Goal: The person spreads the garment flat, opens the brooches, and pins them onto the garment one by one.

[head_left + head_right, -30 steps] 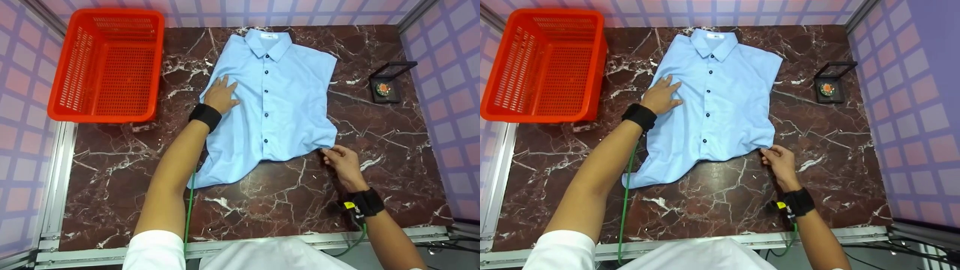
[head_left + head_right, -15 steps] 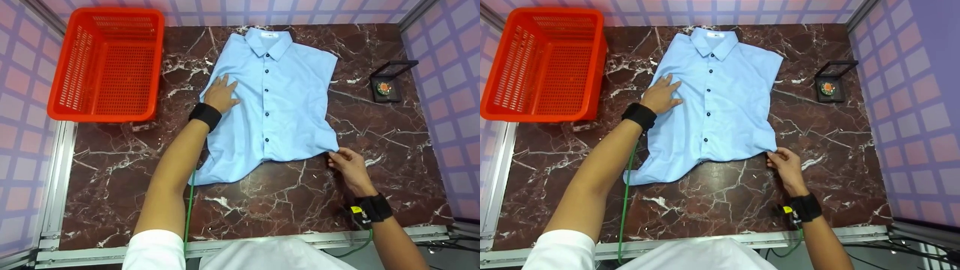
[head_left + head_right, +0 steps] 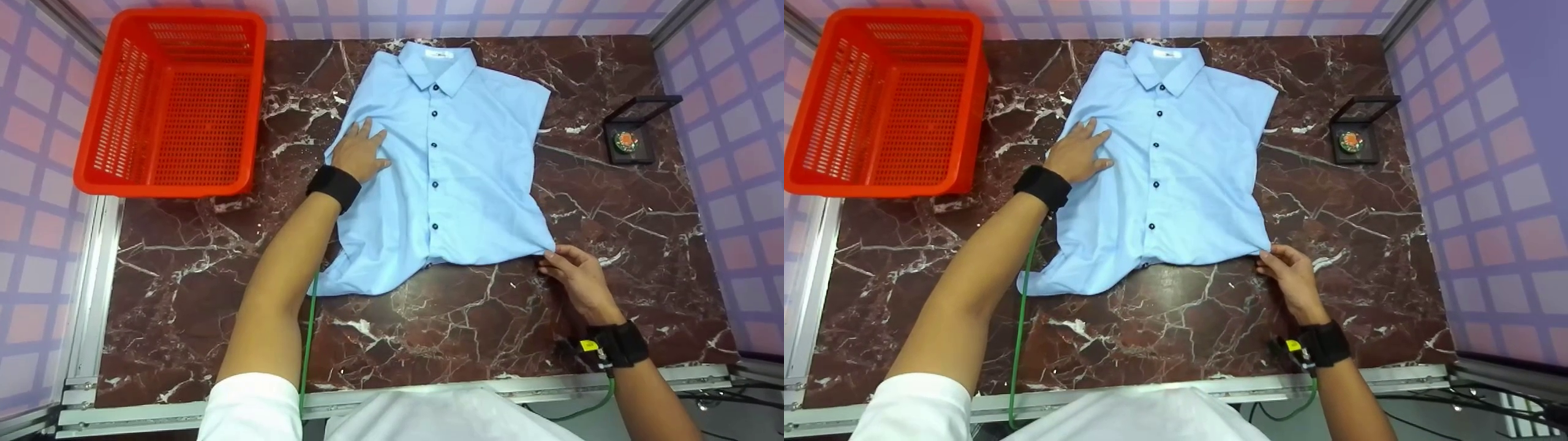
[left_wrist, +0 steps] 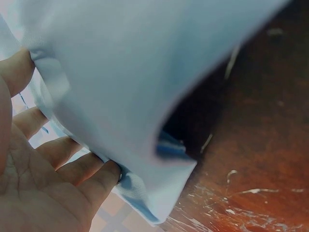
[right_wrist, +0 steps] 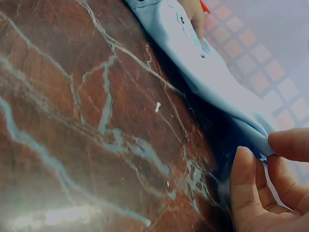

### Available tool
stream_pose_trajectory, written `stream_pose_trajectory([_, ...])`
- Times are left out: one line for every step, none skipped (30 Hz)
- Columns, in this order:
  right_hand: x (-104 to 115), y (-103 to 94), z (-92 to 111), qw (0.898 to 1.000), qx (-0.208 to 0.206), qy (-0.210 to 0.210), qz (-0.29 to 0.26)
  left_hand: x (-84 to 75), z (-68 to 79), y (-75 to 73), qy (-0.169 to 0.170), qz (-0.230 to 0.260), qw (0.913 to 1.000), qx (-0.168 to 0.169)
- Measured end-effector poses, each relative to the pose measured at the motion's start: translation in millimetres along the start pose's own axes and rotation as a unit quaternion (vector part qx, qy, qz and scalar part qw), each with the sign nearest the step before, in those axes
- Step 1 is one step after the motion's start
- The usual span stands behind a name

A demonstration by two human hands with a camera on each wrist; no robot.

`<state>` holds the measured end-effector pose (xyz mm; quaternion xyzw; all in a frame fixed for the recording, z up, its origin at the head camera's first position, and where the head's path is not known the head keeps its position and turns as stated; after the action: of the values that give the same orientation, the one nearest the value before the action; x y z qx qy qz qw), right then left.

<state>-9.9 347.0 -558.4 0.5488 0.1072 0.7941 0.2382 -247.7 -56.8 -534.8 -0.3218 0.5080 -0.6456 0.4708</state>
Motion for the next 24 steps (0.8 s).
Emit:
stream_pose_trajectory([0,-0.7,0,1.000,0.000,-0.001,0.001,0.1,0.1,0.1,0.000,0.001,1.0000,0.000])
stream_pose_trajectory([0,-1.4,1,1.000,0.002,-0.001,0.003,0.2,0.0,0.3,-0.002,0.002,1.0000,0.001])
stream_pose_trajectory([0,-2.3,1,1.000,0.005,-0.002,0.003,0.3,0.1,0.5,-0.002,0.003,1.0000,0.001])
stream_pose_trajectory([0,-3.1,2,1.000,0.007,-0.001,0.003,0.5,0.0,0.4,-0.002,0.003,1.0000,0.001])
stream_pose_trajectory([0,-3.9,2,1.000,0.006,-0.002,0.005,0.6,-0.1,0.5,-0.002,0.003,1.0000,0.001])
stream_pose_trajectory([0,-5.0,3,1.000,0.008,-0.002,0.005,0.5,-0.1,0.5,-0.001,0.002,1.0000,0.001])
stream_pose_trajectory([0,-6.0,3,1.000,0.010,-0.001,0.002,0.4,-0.1,0.4,-0.001,0.001,1.0000,0.001])
stream_pose_trajectory([0,-6.9,4,1.000,0.013,-0.001,0.000,0.4,-0.2,0.4,0.000,0.000,1.0000,0.001])
stream_pose_trajectory([0,-7.8,5,1.000,0.015,0.000,-0.008,0.3,-0.1,0.2,0.001,-0.001,1.0000,0.001])
stream_pose_trajectory([0,-8.5,5,1.000,0.016,0.000,-0.014,0.2,-0.3,0.0,0.001,-0.001,1.0000,0.001])
stream_pose_trajectory([0,-9.3,6,1.000,0.018,-0.002,-0.021,0.1,-0.3,-0.1,0.001,-0.001,1.0000,0.001])
stream_pose_trajectory([0,-9.9,6,0.999,0.020,-0.004,-0.028,0.0,-0.4,-0.2,0.000,-0.002,1.0000,0.000])
stream_pose_trajectory([0,-10.5,7,0.999,0.023,-0.006,-0.035,0.1,-0.4,-0.3,0.000,-0.001,1.0000,0.000])
stream_pose_trajectory([0,-11.0,7,0.999,0.028,-0.010,-0.043,0.1,-0.6,-0.2,-0.001,-0.001,1.0000,0.000])
stream_pose_trajectory([0,-11.4,7,0.998,0.033,-0.014,-0.051,-0.1,-0.7,-0.2,-0.001,0.001,1.0000,-0.001])
stream_pose_trajectory([-1,-11.7,7,0.998,0.039,-0.018,-0.056,-0.2,-0.7,0.0,-0.002,0.002,1.0000,-0.002])
stream_pose_trajectory([-1,-11.8,7,0.997,0.046,-0.022,-0.061,-0.2,-0.8,0.1,-0.002,0.004,1.0000,-0.002])
stream_pose_trajectory([-2,-11.6,7,0.996,0.055,-0.026,-0.066,-0.4,-0.8,0.3,-0.003,0.006,1.0000,-0.002])
stream_pose_trajectory([-2,-11.4,6,0.995,0.062,-0.030,-0.069,-0.5,-0.6,0.5,-0.004,0.008,1.0000,-0.002])
stream_pose_trajectory([-3,-11.2,6,0.994,0.069,-0.033,-0.072,-0.5,-0.6,0.9,-0.006,0.010,0.9999,-0.003])
stream_pose_trajectory([-4,-10.7,5,0.994,0.075,-0.034,-0.075,-0.6,-0.5,1.2,-0.007,0.013,0.9999,-0.003])
stream_pose_trajectory([-4,-10.4,5,0.993,0.081,-0.036,-0.076,-0.6,-0.4,1.3,-0.008,0.014,0.9999,-0.003])
stream_pose_trajectory([-5,-9.9,4,0.993,0.086,-0.037,-0.076,-0.6,-0.6,1.5,-0.008,0.015,0.9998,-0.003])
stream_pose_trajectory([-6,-9.3,4,0.993,0.090,-0.038,-0.072,-0.8,-0.7,1.5,-0.008,0.015,0.9998,-0.004])
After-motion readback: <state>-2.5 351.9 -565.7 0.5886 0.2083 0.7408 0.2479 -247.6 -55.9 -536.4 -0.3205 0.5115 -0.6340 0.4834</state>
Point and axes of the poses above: each hand's wrist, its own z-axis away from the middle knuckle, its own y-axis out of the palm, x = y × z, the point moved 1 cm from there along -z, towards the middle knuckle, and after that the axes turned 14 degrees about -z, right-handed, at the moved point
